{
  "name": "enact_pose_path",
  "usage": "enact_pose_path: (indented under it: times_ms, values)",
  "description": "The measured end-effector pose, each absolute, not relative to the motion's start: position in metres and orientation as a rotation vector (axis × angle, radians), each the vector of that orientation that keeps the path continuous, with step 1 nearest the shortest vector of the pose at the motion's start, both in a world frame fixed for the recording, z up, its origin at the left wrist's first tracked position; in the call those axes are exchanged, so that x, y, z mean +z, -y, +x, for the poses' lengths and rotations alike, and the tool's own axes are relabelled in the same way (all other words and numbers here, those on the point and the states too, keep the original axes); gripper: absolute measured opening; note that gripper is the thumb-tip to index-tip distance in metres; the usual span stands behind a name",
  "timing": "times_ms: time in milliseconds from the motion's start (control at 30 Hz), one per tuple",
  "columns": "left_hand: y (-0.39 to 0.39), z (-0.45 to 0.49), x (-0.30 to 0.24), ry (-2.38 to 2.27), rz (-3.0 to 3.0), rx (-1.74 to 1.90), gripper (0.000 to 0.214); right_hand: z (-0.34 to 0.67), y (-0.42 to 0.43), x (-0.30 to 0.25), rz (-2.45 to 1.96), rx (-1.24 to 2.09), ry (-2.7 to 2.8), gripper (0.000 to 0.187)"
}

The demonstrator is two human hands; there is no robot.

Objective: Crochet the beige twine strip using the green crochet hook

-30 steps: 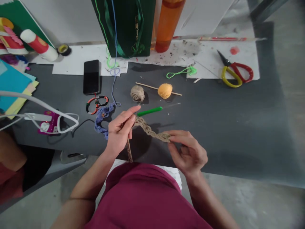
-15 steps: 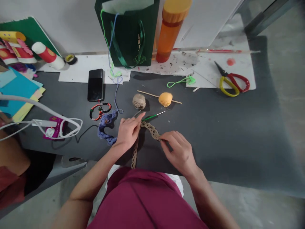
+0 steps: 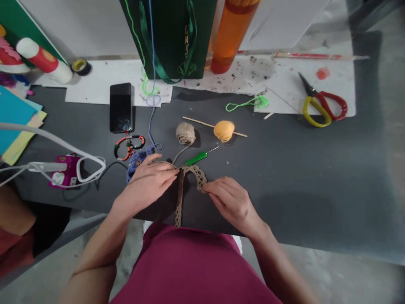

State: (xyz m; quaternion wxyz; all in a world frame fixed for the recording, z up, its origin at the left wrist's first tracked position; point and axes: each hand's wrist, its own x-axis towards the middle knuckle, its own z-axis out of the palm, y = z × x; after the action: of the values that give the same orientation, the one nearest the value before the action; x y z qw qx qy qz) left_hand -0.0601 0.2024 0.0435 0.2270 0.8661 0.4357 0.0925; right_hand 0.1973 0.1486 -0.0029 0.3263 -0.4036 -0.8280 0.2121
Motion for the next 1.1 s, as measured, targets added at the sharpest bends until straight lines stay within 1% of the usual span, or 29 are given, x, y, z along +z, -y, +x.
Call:
enact_pose_path:
  times_ms: [67,167,233,333,433,500,567,667,767,867,933,1000,1100]
  values:
    - [-0.204,-0.067,0.047,-1.111,2.299,0.321,0.022,0.197,-0.149,-0.005,-1.070,0.578,2.165,0.022]
    - [-0.205,-0.082,0.050,-1.096,2.140,0.478,0.019,0.195,-0.149,-0.010,-1.061,0.628,2.145,0.018]
    - [-0.206,-0.093,0.050,-1.118,1.995,0.565,0.023,0.193,-0.149,-0.012,-1.062,0.675,2.112,0.013]
    - [-0.205,-0.107,0.052,-1.275,1.889,0.601,0.029,0.191,-0.150,-0.013,-1.081,0.720,2.061,0.011]
    - [-0.202,-0.118,0.055,-1.468,1.949,0.667,0.032,0.191,-0.151,-0.010,-1.110,0.719,2.033,0.013]
    - [-0.198,-0.123,0.057,-1.507,1.987,0.662,0.035,0.192,-0.152,-0.007,-1.142,0.728,2.022,0.014]
    - [-0.192,-0.125,0.059,-1.653,2.092,0.599,0.036,0.193,-0.152,-0.006,-1.176,0.745,2.010,0.016]
    - [-0.180,-0.120,0.063,-1.833,2.190,0.475,0.033,0.194,-0.151,-0.006,-1.197,0.759,1.990,0.014]
    - [-0.169,-0.098,0.065,-1.775,2.308,0.485,0.022,0.195,-0.151,-0.007,-1.162,0.747,1.982,0.011]
    - [-0.163,-0.061,0.059,-1.498,2.375,0.497,0.018,0.194,-0.150,-0.008,-1.106,0.745,1.985,0.013]
    - [-0.161,-0.037,0.048,-1.311,2.328,0.429,0.024,0.194,-0.150,-0.008,-1.100,0.755,1.984,0.015]
    - [-0.161,-0.020,0.033,-1.251,2.287,0.391,0.025,0.195,-0.149,-0.008,-1.108,0.762,1.985,0.015]
    - [-0.160,-0.010,0.015,-1.257,2.246,0.405,0.009,0.197,-0.145,-0.009,-1.114,0.755,1.989,0.016]
